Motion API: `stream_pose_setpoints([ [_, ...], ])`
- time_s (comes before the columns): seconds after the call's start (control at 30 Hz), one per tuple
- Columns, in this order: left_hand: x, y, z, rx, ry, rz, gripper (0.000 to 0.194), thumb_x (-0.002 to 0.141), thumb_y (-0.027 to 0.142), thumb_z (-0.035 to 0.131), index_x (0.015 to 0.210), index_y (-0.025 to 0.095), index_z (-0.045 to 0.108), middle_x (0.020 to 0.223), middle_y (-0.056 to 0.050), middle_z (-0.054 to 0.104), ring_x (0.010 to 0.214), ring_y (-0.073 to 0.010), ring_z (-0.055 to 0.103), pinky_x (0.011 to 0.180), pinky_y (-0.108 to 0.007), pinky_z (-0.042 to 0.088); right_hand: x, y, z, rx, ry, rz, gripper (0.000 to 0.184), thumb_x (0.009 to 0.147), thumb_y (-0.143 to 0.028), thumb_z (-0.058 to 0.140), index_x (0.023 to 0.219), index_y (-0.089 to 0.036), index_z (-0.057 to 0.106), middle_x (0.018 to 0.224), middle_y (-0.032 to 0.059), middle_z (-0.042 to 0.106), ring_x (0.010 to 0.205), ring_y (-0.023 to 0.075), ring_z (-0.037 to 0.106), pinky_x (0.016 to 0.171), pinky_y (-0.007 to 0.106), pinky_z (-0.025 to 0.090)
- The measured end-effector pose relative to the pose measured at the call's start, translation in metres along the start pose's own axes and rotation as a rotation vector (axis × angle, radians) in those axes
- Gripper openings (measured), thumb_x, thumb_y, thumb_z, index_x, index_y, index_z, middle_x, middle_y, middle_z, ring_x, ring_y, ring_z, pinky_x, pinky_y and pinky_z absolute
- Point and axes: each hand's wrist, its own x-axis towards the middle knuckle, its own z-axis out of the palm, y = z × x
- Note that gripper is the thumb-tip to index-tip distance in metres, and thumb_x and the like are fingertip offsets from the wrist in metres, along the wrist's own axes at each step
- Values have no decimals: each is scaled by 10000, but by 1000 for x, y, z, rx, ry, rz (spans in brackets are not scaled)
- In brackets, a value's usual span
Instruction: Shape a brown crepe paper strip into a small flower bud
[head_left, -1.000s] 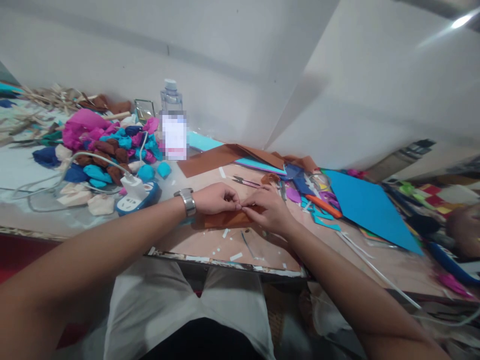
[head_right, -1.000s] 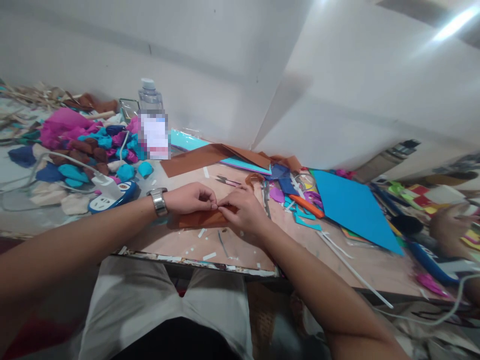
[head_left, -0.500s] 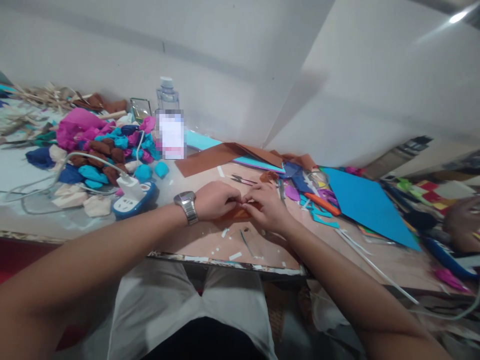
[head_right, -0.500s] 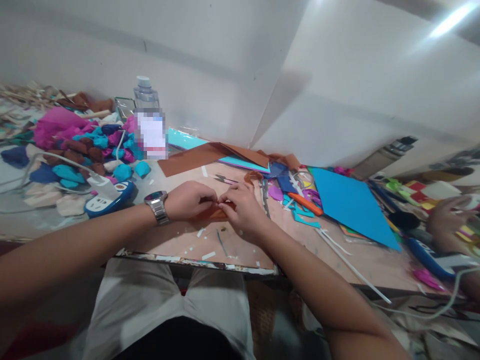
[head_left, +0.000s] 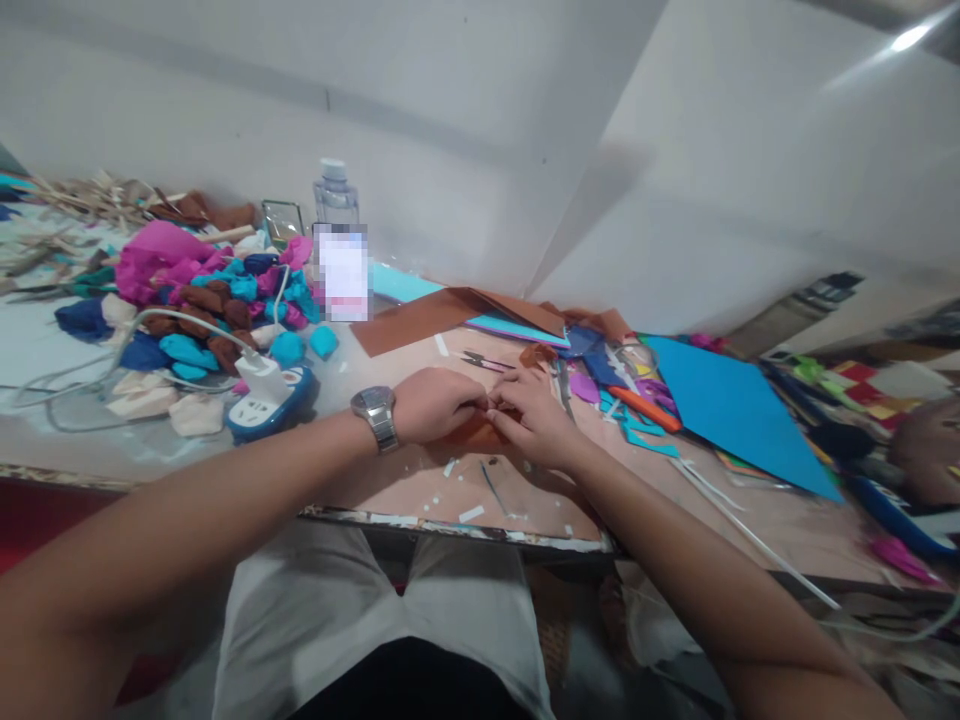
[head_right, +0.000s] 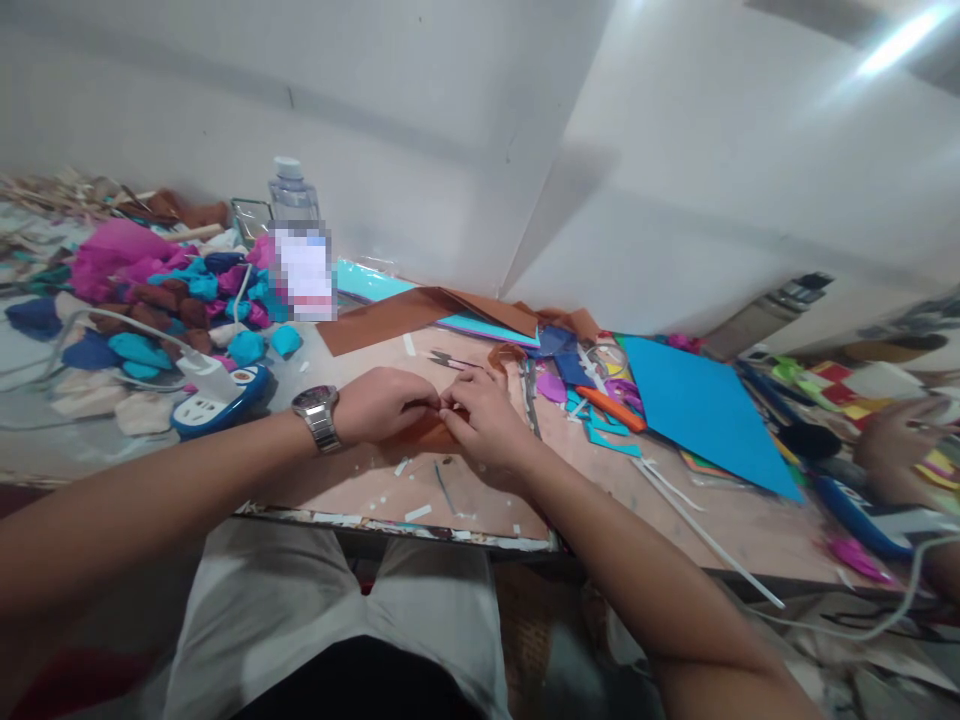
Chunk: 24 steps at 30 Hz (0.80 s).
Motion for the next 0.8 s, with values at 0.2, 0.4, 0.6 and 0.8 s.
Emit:
stream_pose_setpoints([
  [0.2, 0, 4, -2, -50, -1, -25, 209, 945, 268, 585, 963, 232, 791, 963, -33, 801, 861, -210, 698, 698, -299, 396, 0, 1, 2, 10, 0, 20, 103, 879, -183, 571, 792, -218, 614, 924, 53, 697, 1112, 273, 570, 1049, 503, 335],
  [0.4, -1, 3, -3, -89, -10, -56, 209, 929, 272, 589, 926, 217, 790, 915, -43, 798, 813, -206, 688, 682, -294, 390, -1, 4, 3, -14, 72, -23, 75, 878, -226, 604, 817, -228, 648, 862, 34, 691, 1008, 253, 590, 1002, 482, 344],
  [0.6, -1, 3, -5, -124, -53, -80, 240, 948, 321, 583, 947, 203, 792, 896, -56, 796, 807, -204, 685, 700, -293, 401, -1, 4, 2, -35, 65, -45, 79, 868, -204, 599, 801, -226, 636, 862, 28, 709, 1046, 254, 594, 1022, 488, 311],
  [0.8, 0, 2, -10, -183, -61, -94, 250, 950, 328, 579, 901, 188, 781, 833, -52, 774, 743, -171, 645, 687, -276, 391, -1, 4, 2, -32, 68, -39, 71, 887, -245, 618, 830, -233, 659, 857, 24, 716, 1005, 249, 605, 1016, 490, 305],
])
